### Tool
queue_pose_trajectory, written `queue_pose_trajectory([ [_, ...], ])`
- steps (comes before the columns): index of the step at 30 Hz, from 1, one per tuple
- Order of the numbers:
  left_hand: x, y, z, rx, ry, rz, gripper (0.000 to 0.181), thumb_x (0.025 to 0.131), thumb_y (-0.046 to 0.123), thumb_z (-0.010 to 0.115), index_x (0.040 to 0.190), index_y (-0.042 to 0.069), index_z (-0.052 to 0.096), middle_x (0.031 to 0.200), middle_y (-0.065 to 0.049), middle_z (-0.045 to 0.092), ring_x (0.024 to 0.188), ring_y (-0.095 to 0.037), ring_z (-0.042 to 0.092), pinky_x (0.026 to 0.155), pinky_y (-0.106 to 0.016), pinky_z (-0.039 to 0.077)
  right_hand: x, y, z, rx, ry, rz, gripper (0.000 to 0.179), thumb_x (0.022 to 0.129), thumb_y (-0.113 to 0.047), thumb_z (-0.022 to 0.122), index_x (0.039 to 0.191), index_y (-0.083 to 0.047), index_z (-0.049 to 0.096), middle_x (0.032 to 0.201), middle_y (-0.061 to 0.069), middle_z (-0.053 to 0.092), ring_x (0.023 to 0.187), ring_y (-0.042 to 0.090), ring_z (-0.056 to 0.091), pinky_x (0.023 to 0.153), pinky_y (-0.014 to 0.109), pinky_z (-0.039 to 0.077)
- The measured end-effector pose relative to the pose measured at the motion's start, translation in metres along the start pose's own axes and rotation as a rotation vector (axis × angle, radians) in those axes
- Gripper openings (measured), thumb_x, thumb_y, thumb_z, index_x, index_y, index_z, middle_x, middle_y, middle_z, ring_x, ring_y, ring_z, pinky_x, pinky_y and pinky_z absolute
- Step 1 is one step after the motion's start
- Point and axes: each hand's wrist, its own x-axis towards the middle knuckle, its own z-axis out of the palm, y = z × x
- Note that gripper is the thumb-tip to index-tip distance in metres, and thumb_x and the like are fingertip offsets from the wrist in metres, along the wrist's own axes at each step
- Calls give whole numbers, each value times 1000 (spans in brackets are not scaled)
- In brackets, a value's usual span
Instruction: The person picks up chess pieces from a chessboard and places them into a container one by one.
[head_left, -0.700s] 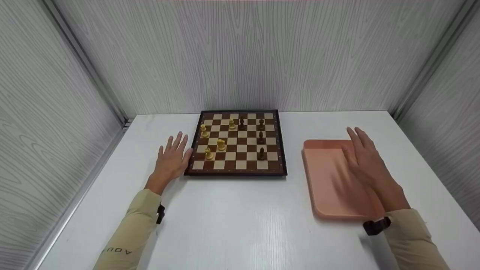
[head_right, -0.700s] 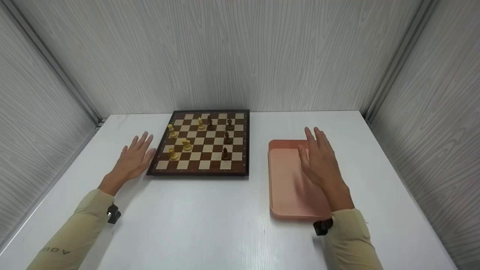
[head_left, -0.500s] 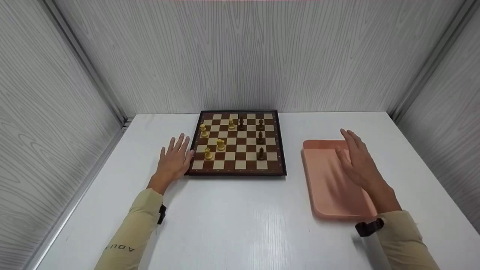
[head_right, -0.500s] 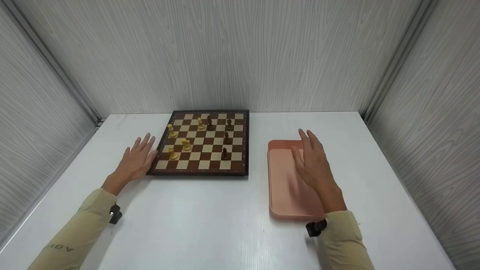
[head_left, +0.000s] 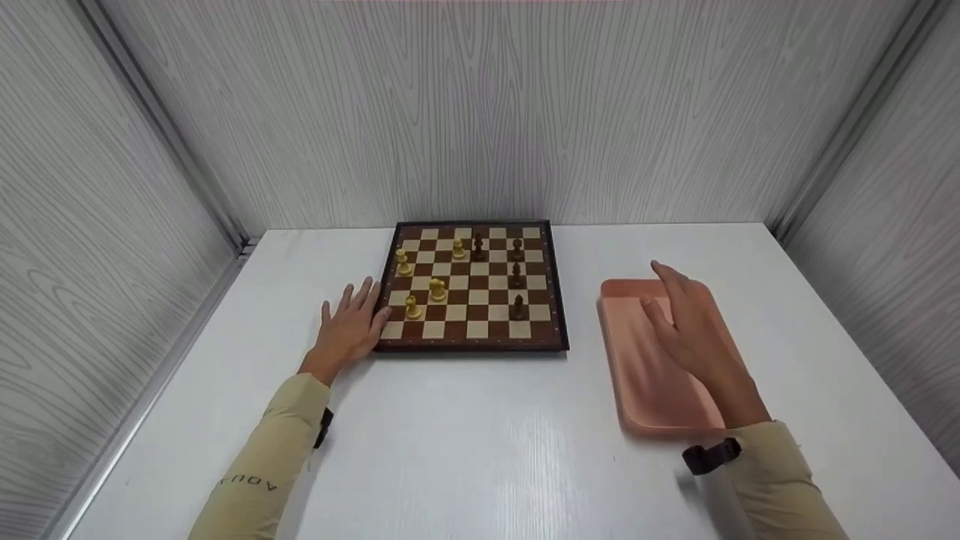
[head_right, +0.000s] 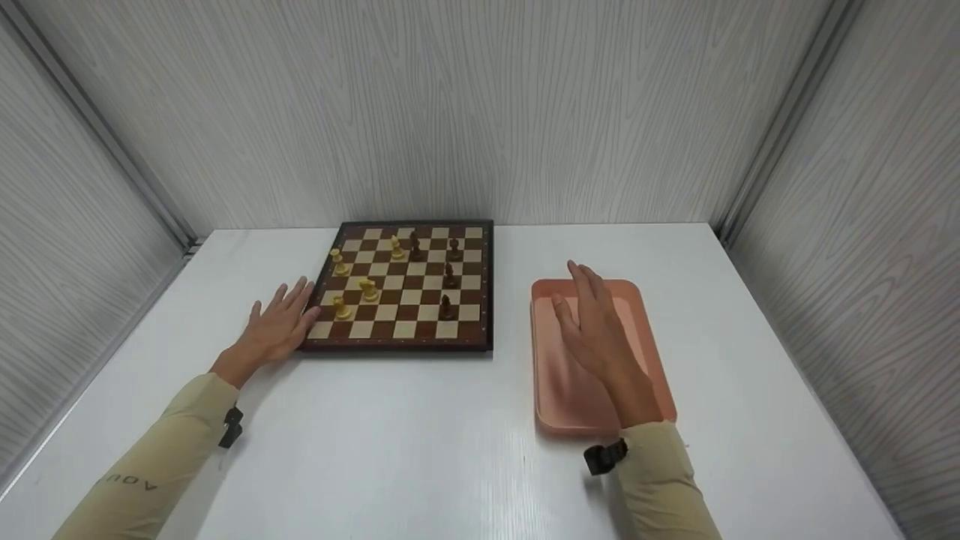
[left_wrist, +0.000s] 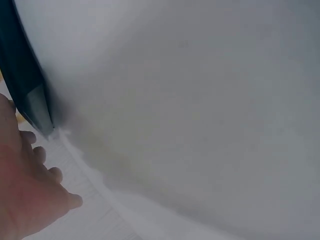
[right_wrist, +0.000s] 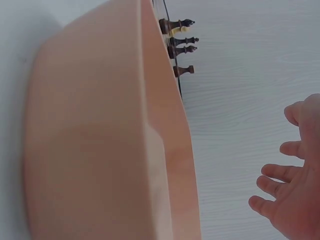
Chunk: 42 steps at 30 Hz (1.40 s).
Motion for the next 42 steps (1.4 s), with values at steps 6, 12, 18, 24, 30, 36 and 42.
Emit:
queue_pose_trajectory([
  [6,1,0,2,1,-39,-4,68,112,45,24,165,5,10,172,-14,9,156,-42,4,117,-72,1,1,-8,10,51,-31,40,59,110,-20,49,160,1,27,164,22,28,152,41,23,116,67,22],
  [12,2,-6,5,-2,-56,24,67,112,43,21,165,6,7,172,-12,5,156,-41,2,117,-72,2,3,-17,25,147,-58,101,63,109,-29,51,162,-4,26,165,18,29,152,39,26,117,66,24],
  [18,4,-4,8,8,-43,40,62,111,33,21,165,4,12,172,-13,10,156,-41,7,117,-72,7,2,-19,37,173,-68,127,65,108,-26,55,161,-2,28,164,18,32,149,38,31,118,62,26],
  [24,7,1,6,49,-41,50,61,112,30,19,164,2,8,172,-14,7,156,-40,6,119,-69,7,8,-28,37,163,-78,144,67,108,-33,53,162,-3,27,164,17,32,150,35,30,119,60,26],
  [30,8,4,5,45,-22,86,60,112,28,21,163,-1,10,171,-17,9,155,-42,8,120,-66,11,13,-36,41,166,-81,176,67,108,-36,51,162,-5,27,165,15,31,151,33,29,120,57,25],
  [36,4,3,7,69,7,80,61,112,29,24,163,-1,12,170,-17,12,155,-41,10,121,-64,12,22,-39,52,182,-81,135,65,108,-35,54,162,-7,30,164,15,33,150,33,32,119,57,27],
  [42,4,4,8,112,25,98,60,112,28,25,163,-2,14,170,-18,14,155,-42,13,121,-64,14,34,-42,65,174,-86,120,64,106,-27,58,160,-6,32,162,16,35,147,36,36,117,57,30],
])
